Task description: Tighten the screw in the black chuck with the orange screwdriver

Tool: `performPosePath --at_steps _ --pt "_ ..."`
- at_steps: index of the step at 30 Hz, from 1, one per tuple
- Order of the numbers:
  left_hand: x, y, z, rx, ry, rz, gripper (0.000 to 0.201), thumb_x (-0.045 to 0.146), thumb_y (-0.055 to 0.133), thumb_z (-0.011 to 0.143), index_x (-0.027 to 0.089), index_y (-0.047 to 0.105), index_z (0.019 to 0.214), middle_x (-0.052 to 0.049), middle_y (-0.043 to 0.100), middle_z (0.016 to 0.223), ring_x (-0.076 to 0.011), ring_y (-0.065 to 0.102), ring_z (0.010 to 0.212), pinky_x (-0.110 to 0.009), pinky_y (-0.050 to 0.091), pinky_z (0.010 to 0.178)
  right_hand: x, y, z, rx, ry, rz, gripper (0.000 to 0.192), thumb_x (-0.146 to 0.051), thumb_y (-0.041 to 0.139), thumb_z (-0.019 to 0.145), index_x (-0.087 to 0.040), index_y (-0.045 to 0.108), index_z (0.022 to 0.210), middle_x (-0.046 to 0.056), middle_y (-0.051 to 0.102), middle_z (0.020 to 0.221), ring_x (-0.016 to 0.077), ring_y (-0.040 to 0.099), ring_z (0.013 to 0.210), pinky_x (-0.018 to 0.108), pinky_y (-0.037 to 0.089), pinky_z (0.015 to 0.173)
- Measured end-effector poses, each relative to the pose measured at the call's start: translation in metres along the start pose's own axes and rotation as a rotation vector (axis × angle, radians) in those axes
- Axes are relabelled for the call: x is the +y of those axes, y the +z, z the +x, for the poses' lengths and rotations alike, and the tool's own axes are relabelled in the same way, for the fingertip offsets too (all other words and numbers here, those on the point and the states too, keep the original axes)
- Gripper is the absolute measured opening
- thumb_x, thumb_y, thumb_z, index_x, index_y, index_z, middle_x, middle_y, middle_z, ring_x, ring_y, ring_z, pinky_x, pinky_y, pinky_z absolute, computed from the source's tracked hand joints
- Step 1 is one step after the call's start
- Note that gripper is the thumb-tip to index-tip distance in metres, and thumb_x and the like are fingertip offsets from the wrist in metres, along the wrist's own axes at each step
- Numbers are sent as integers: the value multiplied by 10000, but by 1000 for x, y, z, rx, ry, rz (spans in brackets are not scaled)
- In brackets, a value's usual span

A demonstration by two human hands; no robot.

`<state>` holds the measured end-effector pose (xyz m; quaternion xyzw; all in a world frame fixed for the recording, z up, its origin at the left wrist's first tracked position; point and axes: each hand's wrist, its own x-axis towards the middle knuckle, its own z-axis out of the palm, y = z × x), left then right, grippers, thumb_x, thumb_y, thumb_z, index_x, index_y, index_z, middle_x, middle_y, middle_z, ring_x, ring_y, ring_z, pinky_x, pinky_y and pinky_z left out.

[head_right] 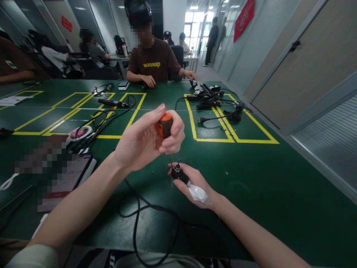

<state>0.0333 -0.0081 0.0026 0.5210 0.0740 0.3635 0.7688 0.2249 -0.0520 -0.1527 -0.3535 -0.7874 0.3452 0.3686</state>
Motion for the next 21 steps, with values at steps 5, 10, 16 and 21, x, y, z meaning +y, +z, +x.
performPosePath --at_steps 5,10,16,21 --pt "-2 0 -1 -12 13 4 377 420 555 1025 142 576 771 28 438 630 -46 412 539 -185 346 539 -1 0 1 6 13 3 302 -377 600 1020 -195 703 1239 145 806 1195 284 773 1074 420 600 1035" --pt "-5 1 -2 49 82 57 295 337 759 899 191 502 897 43 577 733 -62 561 583 -191 412 577 -1 0 2 -5 17 15 331 -358 588 1019 -193 673 1293 136 808 1189 278 775 1069 421 604 1025" --pt "-2 0 -2 -12 39 47 366 483 576 1000 155 568 837 49 402 598 -52 347 523 -197 305 541 -1 1 3 -5 21 16 350 -344 593 1007 -194 649 1319 129 810 1175 274 775 1063 404 608 1010" --pt "2 3 -2 21 6 25 461 462 506 1043 146 531 709 31 377 599 -53 350 532 -180 320 539 -2 1 3 -1 12 11 352 -351 596 1010 -196 654 1320 131 808 1167 279 774 1065 411 603 1020"
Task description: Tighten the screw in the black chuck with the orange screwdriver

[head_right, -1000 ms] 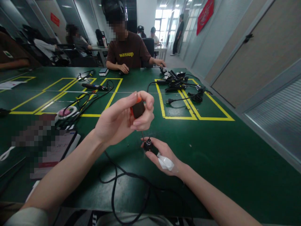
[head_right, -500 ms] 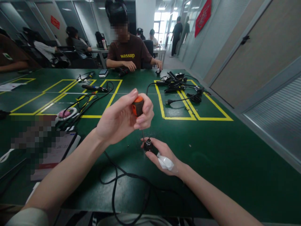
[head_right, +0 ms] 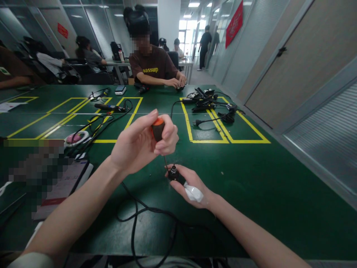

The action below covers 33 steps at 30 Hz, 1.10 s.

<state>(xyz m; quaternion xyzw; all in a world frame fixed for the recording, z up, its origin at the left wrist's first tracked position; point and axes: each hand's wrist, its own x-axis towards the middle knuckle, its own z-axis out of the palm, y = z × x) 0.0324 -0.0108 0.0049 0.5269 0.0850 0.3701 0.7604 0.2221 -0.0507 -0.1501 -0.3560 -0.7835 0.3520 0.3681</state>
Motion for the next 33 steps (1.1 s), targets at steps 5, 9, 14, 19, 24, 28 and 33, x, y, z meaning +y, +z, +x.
performPosePath --at_steps 5,9,14,19,24,28,33 --pt "-1 0 0 -9 2 1 456 448 490 1054 142 525 718 33 383 608 -46 366 539 -171 330 545 3 0 -1 -1 -2 -12 346 -379 579 1029 -189 656 1308 133 806 1159 275 774 1063 405 604 1013" --pt "-5 -2 -1 17 77 19 262 347 654 973 164 515 848 41 488 701 -49 486 578 -178 387 580 5 0 -1 -1 -1 -16 334 -358 587 1024 -184 659 1300 139 803 1182 273 771 1062 405 603 1013" --pt "-5 -1 -1 15 68 15 282 414 619 989 183 504 875 54 453 632 -48 378 509 -188 297 526 0 0 -1 -8 -3 -7 332 -343 582 1020 -185 657 1303 137 800 1183 276 769 1072 410 601 1020" --pt "-1 0 0 -9 2 8 479 505 549 1015 149 520 696 33 359 582 -58 348 530 -192 321 547 0 -1 -1 -14 -6 -13 348 -354 583 1022 -189 653 1320 140 805 1170 284 772 1068 416 605 1017" --pt "1 0 1 -2 6 -12 479 464 530 1030 150 501 670 35 338 580 -58 338 524 -183 324 538 2 0 -2 -14 -7 -18 339 -355 582 1026 -190 658 1313 139 801 1174 282 769 1084 408 603 1022" --pt "-1 0 1 7 10 -44 483 487 536 1031 144 525 690 33 374 594 -53 373 532 -176 345 545 1 0 -1 -12 -19 -17 341 -346 580 1025 -185 650 1316 137 806 1166 274 771 1076 403 604 1019" --pt "-5 -1 0 70 73 -3 301 395 721 940 173 529 874 23 594 754 -68 570 608 -185 437 598 -1 -1 -1 -3 -11 -32 307 -353 583 1020 -189 677 1262 135 803 1176 272 770 1071 404 599 1029"
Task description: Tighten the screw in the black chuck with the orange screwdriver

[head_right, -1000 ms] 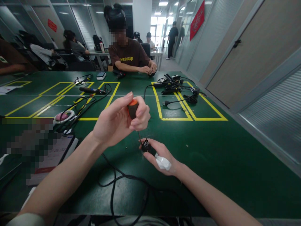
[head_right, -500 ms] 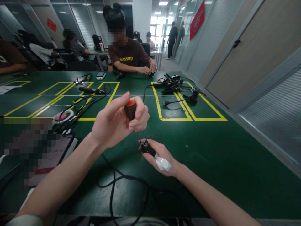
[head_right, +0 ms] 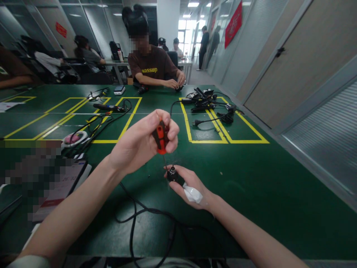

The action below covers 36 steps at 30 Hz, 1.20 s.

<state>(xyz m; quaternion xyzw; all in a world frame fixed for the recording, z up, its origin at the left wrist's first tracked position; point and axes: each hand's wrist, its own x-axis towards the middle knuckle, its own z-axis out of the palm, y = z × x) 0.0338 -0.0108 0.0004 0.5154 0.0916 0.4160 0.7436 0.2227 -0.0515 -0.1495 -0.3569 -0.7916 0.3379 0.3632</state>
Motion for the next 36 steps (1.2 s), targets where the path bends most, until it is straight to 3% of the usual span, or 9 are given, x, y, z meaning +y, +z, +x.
performPosePath --at_steps 2,4,8,17,22,24,29,36 --pt "0 0 -1 -24 1 18 295 383 739 926 193 514 908 45 576 707 -55 500 537 -181 361 537 0 0 0 -3 -1 6 332 -351 586 1017 -191 662 1297 135 805 1173 275 770 1068 406 604 1017" --pt "1 -1 -2 -67 -22 22 317 445 686 954 184 531 864 62 465 604 -46 373 488 -189 285 510 0 0 0 -7 -5 11 344 -351 584 1018 -192 650 1317 136 806 1173 279 771 1074 407 607 1008" --pt "4 0 -2 -105 -67 26 481 508 543 1016 156 542 689 43 339 561 -58 317 505 -203 282 519 2 1 -1 -7 5 12 340 -354 586 1020 -195 653 1312 134 805 1173 280 771 1083 412 603 1018" --pt "4 0 -1 -96 -62 -28 489 459 502 1044 149 520 667 39 339 573 -54 330 511 -179 307 519 1 0 0 -2 2 8 334 -331 588 1011 -185 651 1306 138 806 1166 275 774 1068 404 606 1011" --pt "1 0 -1 -19 -26 -16 337 436 671 968 157 543 830 22 532 713 -62 527 599 -181 427 596 1 1 0 5 9 -2 339 -325 592 1010 -188 650 1314 135 810 1170 271 774 1071 404 607 1015" --pt "0 0 -2 -19 -10 11 289 380 730 931 181 523 900 35 561 732 -59 521 580 -179 410 573 1 1 -1 2 11 4 350 -332 593 1010 -189 650 1325 135 810 1178 274 773 1078 410 604 1025" --pt "3 0 -2 -48 -31 16 282 380 621 989 173 524 824 60 391 601 -49 331 508 -178 286 507 0 0 -1 -3 7 10 356 -343 602 1009 -189 650 1326 140 811 1170 282 775 1066 415 611 1010" --pt "6 2 -1 -51 -80 5 466 482 585 1004 141 545 688 38 345 592 -50 319 516 -187 292 518 0 0 1 -6 -5 3 347 -356 584 1024 -183 637 1319 146 810 1167 277 777 1075 408 604 1016"
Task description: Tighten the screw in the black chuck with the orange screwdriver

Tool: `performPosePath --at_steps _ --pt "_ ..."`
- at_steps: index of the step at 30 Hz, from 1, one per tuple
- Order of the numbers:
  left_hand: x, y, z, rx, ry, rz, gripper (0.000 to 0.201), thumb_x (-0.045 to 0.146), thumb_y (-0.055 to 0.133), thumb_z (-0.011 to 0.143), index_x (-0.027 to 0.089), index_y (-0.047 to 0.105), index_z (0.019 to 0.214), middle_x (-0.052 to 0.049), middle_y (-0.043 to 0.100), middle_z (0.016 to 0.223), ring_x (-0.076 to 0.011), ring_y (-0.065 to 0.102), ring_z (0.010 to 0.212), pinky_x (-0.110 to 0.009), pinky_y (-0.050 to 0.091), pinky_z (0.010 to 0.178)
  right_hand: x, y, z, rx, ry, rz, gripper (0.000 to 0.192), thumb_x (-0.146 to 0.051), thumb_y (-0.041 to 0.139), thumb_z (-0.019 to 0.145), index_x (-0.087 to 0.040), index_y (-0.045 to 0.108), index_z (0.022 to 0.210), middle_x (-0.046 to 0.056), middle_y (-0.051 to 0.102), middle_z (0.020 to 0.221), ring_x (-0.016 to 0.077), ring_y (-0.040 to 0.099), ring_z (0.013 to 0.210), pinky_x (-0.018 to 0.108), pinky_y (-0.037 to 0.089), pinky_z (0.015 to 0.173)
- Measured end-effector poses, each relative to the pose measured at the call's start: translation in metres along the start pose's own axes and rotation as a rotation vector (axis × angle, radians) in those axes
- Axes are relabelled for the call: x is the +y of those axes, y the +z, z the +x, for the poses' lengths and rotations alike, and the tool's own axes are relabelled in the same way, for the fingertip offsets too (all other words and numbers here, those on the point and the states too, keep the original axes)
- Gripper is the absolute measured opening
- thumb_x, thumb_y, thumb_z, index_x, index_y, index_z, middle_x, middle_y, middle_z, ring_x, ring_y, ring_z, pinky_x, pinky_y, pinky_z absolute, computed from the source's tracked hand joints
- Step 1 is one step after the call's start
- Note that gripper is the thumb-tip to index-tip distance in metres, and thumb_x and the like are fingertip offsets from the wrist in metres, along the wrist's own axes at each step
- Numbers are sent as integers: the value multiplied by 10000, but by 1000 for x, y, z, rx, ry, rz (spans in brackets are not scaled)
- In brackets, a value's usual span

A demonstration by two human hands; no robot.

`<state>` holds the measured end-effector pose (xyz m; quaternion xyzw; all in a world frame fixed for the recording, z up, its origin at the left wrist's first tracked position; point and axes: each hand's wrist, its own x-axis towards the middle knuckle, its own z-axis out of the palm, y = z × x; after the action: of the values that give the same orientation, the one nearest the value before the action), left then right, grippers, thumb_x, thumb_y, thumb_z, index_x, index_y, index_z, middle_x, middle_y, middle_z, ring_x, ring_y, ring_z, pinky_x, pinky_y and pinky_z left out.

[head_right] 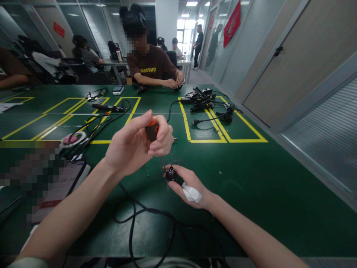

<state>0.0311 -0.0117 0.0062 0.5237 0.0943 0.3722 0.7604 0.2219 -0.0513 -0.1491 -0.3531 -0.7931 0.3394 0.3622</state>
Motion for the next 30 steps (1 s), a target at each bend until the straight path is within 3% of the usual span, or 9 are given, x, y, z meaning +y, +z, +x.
performPosePath --at_steps 7,12,14,20,26,30 --pt "-2 -1 0 18 1 -50 498 518 527 1029 140 548 705 23 408 620 -58 411 542 -175 371 539 -1 0 0 2 2 3 350 -336 584 1017 -190 631 1332 140 806 1167 277 772 1082 415 597 1033" --pt "-4 -3 -1 34 55 10 237 355 575 1016 167 531 879 12 589 742 -67 535 574 -189 437 590 0 0 0 0 -15 -5 287 -325 586 1014 -191 675 1251 144 797 1191 280 767 1095 410 598 1029" --pt "-4 -3 -2 -5 52 16 208 340 583 1007 174 526 895 33 541 678 -58 462 523 -182 375 548 0 0 0 -5 -18 0 301 -337 583 1021 -186 670 1268 142 798 1190 276 766 1093 402 601 1022" --pt "0 -2 -1 -25 -4 9 457 483 541 1019 145 557 712 34 384 580 -55 359 514 -186 331 537 0 -1 -1 -7 -16 2 336 -347 584 1029 -184 652 1314 142 797 1190 277 762 1096 404 593 1031" --pt "-2 -2 0 -29 2 -5 453 476 583 1009 142 535 707 37 394 590 -48 368 520 -184 317 527 0 0 0 -10 -13 7 313 -333 585 1023 -189 660 1291 138 798 1184 276 764 1087 403 596 1025" --pt "-5 -3 0 13 62 7 324 400 764 906 159 555 854 43 520 698 -48 486 583 -179 376 571 1 0 -1 -4 -11 4 317 -317 587 1016 -186 653 1298 141 795 1193 273 766 1086 402 592 1031"
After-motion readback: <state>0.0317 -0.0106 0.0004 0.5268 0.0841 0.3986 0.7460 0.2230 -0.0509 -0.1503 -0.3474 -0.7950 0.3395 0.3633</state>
